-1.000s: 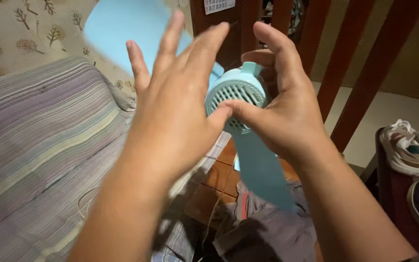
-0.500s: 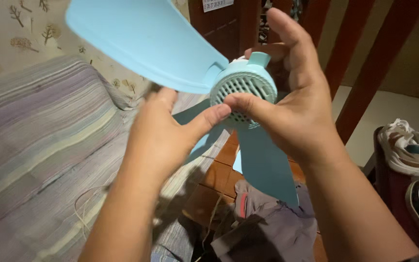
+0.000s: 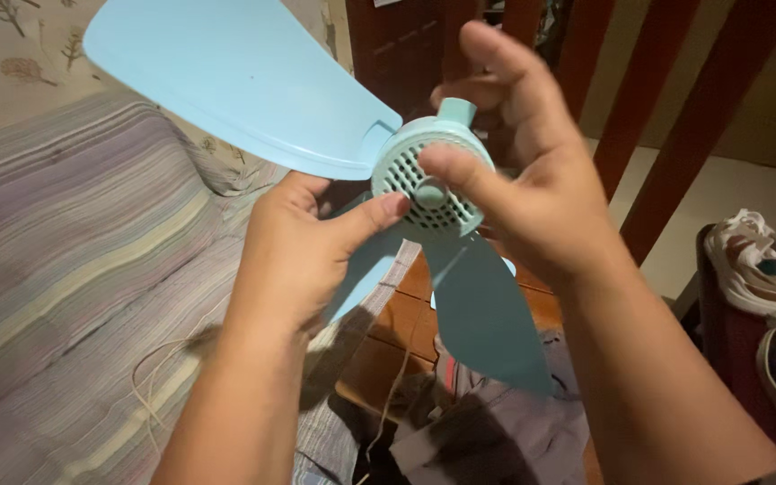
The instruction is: The person wipes the motor housing of a small electric fan with a cloth, then attaches four light-blue fan blades one by one to the central hub. The person rotates the hub to align each blade and secures it in place.
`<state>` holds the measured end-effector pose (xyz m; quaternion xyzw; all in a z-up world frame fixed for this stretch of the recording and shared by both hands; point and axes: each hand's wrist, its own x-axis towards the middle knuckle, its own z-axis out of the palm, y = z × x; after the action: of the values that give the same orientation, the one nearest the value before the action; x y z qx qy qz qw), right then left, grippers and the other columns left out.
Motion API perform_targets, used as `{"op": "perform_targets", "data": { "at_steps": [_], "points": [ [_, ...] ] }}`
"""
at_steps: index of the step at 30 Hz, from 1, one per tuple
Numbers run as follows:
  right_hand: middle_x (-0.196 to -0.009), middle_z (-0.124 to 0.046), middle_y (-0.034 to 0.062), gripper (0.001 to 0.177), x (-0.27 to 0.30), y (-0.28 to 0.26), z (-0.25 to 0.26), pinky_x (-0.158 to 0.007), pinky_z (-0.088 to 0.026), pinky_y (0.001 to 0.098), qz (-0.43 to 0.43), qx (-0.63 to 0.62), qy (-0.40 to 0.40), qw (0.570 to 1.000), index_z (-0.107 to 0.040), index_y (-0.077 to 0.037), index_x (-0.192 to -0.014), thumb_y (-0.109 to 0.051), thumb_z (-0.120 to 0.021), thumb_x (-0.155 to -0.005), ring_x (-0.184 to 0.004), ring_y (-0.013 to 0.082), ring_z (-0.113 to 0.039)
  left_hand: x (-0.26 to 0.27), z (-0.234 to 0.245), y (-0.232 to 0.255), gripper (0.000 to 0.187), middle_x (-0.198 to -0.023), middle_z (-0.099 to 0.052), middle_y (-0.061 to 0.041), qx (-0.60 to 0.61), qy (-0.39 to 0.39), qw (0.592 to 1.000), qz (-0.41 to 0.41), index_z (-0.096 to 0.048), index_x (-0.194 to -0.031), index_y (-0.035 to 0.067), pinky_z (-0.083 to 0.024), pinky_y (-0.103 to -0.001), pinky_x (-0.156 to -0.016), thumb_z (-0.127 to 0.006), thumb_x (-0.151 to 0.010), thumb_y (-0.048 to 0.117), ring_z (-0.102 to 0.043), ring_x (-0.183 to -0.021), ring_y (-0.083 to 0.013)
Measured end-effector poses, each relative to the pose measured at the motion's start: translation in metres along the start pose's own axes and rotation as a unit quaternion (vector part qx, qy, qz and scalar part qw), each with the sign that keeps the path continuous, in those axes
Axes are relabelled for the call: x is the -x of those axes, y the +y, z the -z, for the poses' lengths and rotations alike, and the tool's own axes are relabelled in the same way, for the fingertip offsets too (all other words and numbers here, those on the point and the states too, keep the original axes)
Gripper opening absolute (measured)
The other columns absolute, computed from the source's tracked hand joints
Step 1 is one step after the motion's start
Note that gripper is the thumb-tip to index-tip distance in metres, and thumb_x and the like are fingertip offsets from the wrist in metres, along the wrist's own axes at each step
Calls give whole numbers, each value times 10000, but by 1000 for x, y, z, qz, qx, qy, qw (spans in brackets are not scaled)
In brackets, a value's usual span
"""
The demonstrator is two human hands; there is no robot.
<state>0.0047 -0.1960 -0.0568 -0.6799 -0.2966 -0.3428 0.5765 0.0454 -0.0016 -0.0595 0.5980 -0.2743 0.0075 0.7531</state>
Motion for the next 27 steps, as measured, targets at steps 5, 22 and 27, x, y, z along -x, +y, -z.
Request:
{"op": "perform_targets", "data": {
  "at_steps": [5,22,27],
  "points": [
    [-1242,-671,46,523,-9,41,38,-911,-539,346,-120,-7,176,977,-504,-95,-1497,-349,-626,-1056,-1147,168,-617,-7,-5,-18,331,-1022,-792,-70,-32,52,998,-24,-744,-1102,-2,-612,-282,-819,-823,-783,33,-734,-916,-134],
    [-1663,-316,-2,750,190,307,85,-1143,-254,646,-458,571,-240,637,-361,-331,-1559,-597,-590,-897,-1526,364,-171,-48,-3,-74,311,-1004,-789,-73,-42,73,995,-51,-755,-1102,-15,-607,-260,-800,-830,-802,20,-721,-874,-108],
    [-1637,-270,-17,965,179,285,53,-1186,-208,608,-533,498,-151,668,-317,-343,-1558,-723,-690,-753,-1531,336,-131,-52,-3,-74,279,-963,-805,-71,-77,87,993,-32,-772,-1062,-8,-612,-261,-775,-837,-797,48,-735,-841,-110]
  ]
}}
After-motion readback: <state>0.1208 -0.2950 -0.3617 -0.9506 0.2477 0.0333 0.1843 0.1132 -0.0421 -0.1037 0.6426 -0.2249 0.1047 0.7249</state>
